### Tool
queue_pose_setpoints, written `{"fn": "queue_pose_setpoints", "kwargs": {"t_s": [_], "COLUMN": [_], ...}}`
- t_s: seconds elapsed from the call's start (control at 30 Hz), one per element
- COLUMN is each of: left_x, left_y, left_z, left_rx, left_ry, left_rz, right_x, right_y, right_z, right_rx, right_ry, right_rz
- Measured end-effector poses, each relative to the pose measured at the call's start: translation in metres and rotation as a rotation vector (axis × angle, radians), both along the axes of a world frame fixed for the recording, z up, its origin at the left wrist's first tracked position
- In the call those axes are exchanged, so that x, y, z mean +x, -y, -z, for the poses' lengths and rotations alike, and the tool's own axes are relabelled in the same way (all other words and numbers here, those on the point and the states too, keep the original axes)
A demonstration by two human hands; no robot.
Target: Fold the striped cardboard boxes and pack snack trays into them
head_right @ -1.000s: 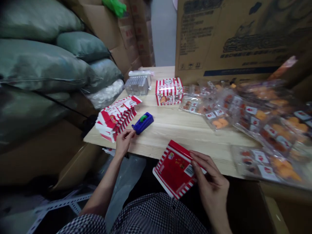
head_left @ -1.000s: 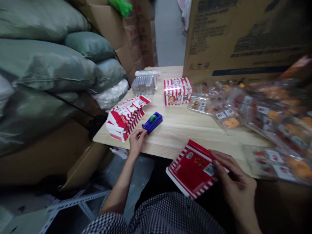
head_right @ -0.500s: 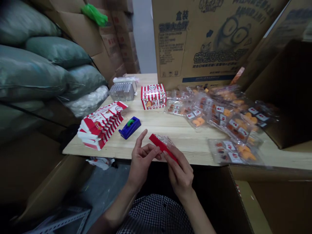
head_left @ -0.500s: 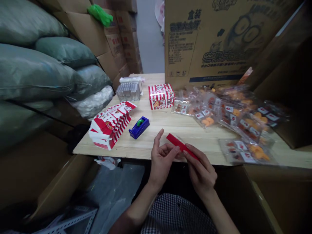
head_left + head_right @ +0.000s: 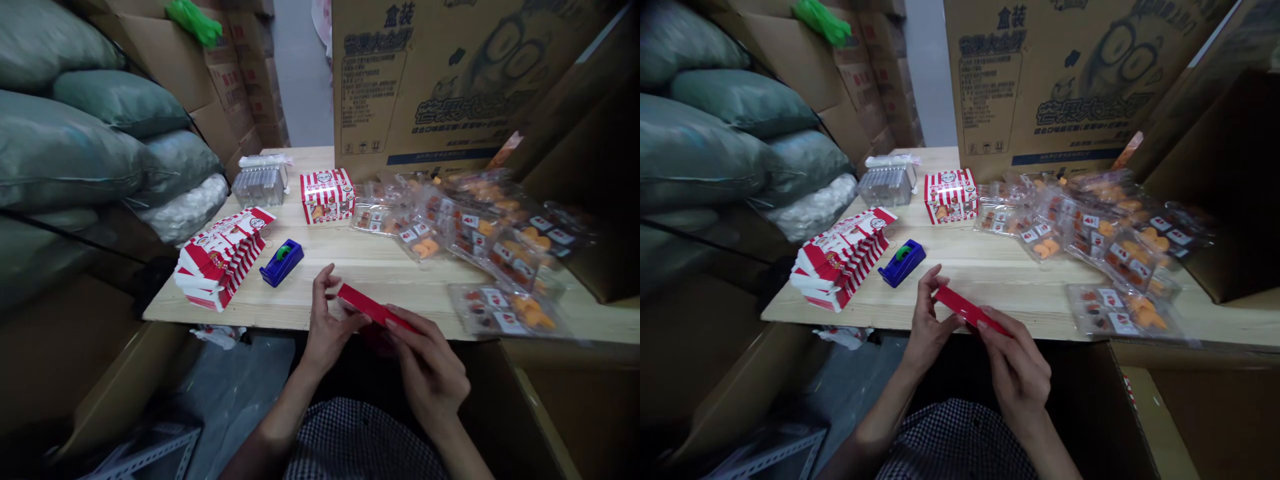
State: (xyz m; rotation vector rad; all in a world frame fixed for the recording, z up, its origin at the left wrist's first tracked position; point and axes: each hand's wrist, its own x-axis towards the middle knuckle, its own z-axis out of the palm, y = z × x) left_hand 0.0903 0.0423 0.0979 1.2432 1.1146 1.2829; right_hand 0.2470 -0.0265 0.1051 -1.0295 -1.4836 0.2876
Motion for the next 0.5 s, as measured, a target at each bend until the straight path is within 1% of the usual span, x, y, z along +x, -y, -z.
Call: {"fn": "queue_pose_setpoints", "kwargs": {"t_s": [0.03,0.1,0.17,0.23,0.3,0.33,0.4,0.43,0.5], "left_x": [-0.002,-0.007,-0.011,-0.013,-0.014,-0.015,-0.019,-0.023,-0.035], "left_y": [-0.002,-0.005,-0.006,-0.006,-0.007,-0.008,-0.012,-0.015,-0.022], "left_z": [0.000,-0.002,-0.005,-0.009,-0.011,-0.012,-0.010,-0.008,-0.002], "left_rx": [0.025,0.005,-0.060,-0.087,-0.068,-0.052,-0.025,-0.018,-0.017], "left_ry": [-0.014,-0.005,0.010,-0.030,-0.107,-0.139,-0.177,-0.200,-0.282], "left_rz": [0.050,0.215,0.358,0.418,0.439,0.453,0.483,0.488,0.482], "right_x": [0.001,0.007,0.018,0.029,0.037,0.039,0.038,0.037,0.036], "right_y": [-0.001,-0.004,-0.011,-0.019,-0.025,-0.028,-0.032,-0.033,-0.036], "right_z": [-0.002,-0.006,-0.010,-0.013,-0.012,-0.009,0.004,0.013,0.036], "right_rx": [-0.050,-0.160,-0.273,-0.372,-0.452,-0.480,-0.524,-0.542,-0.579], "right_ry": [-0.067,-0.150,-0.105,0.018,0.080,0.058,-0.064,-0.144,-0.315], "right_rz": [0.004,-0.003,-0.078,-0.214,-0.347,-0.382,-0.380,-0.345,-0.221]}}
